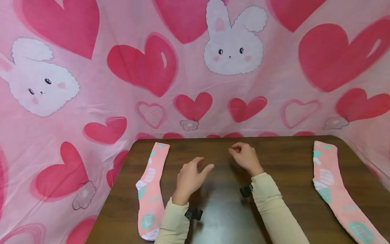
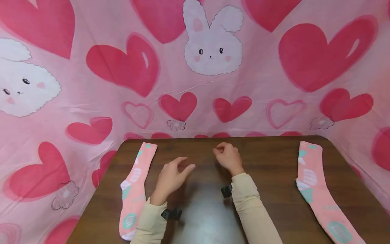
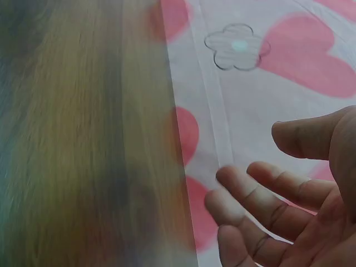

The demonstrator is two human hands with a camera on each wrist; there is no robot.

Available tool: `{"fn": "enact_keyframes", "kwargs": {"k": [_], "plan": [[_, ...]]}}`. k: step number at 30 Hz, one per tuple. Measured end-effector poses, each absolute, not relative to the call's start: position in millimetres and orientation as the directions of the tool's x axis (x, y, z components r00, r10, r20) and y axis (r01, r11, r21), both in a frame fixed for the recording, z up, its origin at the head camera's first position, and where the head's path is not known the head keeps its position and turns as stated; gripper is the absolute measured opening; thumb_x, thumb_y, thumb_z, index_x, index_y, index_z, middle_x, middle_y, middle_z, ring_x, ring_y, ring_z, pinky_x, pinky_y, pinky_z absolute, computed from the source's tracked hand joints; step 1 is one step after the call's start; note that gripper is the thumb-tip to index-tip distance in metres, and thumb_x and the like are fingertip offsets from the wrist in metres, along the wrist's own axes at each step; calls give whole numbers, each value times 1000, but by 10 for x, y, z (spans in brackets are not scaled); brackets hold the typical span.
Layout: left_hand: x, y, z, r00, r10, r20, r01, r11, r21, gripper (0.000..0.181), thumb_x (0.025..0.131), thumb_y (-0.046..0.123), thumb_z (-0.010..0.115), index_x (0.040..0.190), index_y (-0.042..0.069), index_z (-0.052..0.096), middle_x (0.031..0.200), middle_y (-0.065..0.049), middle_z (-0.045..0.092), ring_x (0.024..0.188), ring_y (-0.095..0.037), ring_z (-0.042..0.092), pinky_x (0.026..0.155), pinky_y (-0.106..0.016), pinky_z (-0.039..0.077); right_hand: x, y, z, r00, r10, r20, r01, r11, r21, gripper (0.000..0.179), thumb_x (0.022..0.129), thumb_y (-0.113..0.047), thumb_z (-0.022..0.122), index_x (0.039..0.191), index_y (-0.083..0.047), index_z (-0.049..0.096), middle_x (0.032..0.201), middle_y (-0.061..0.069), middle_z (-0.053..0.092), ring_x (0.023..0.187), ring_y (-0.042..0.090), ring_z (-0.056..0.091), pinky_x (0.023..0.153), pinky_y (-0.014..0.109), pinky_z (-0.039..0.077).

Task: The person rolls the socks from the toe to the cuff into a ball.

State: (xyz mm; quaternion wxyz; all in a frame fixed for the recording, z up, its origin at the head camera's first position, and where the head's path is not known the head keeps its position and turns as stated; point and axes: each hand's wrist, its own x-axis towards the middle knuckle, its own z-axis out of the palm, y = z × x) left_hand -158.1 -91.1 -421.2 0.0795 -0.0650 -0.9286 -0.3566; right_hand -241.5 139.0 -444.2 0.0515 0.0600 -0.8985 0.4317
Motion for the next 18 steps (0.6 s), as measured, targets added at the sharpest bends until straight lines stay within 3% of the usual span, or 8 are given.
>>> {"fn": "enact_keyframes", "kwargs": {"k": [4, 13, 18], "plan": [[-1431, -1109, -4192, -981, -22, 193, 122, 704, 699, 52, 91, 57, 67, 122, 15, 71, 105, -2, 74, 90, -16, 70, 76, -47, 54, -2520, 1193, -4438, -985, -89, 145, -169, 616, -770, 20, 93, -23, 71, 98, -5, 76, 82, 4, 71, 77, 22, 64, 71, 40, 51], [-1162, -1496, -4230, -977, -135, 167, 28, 693, 721, 49, 90, 48, 73, 120, 10, 70, 99, -1, 74, 87, -17, 71, 73, -45, 55, -2766, 648, -4395, -976, -171, 134, -212, 621, -755, 20, 91, -24, 70, 92, -5, 77, 84, 5, 73, 81, 26, 66, 77, 45, 54], [-1081, -1682, -4297, -971, -191, 144, -22, 669, 743, 47, 90, 46, 74, 120, 10, 70, 98, 0, 74, 87, -17, 71, 72, -42, 56, -2920, 383, -4407, -972, -213, 97, -215, 652, -727, 18, 91, -23, 70, 90, -6, 78, 81, 5, 71, 75, 26, 64, 73, 44, 54]]}}
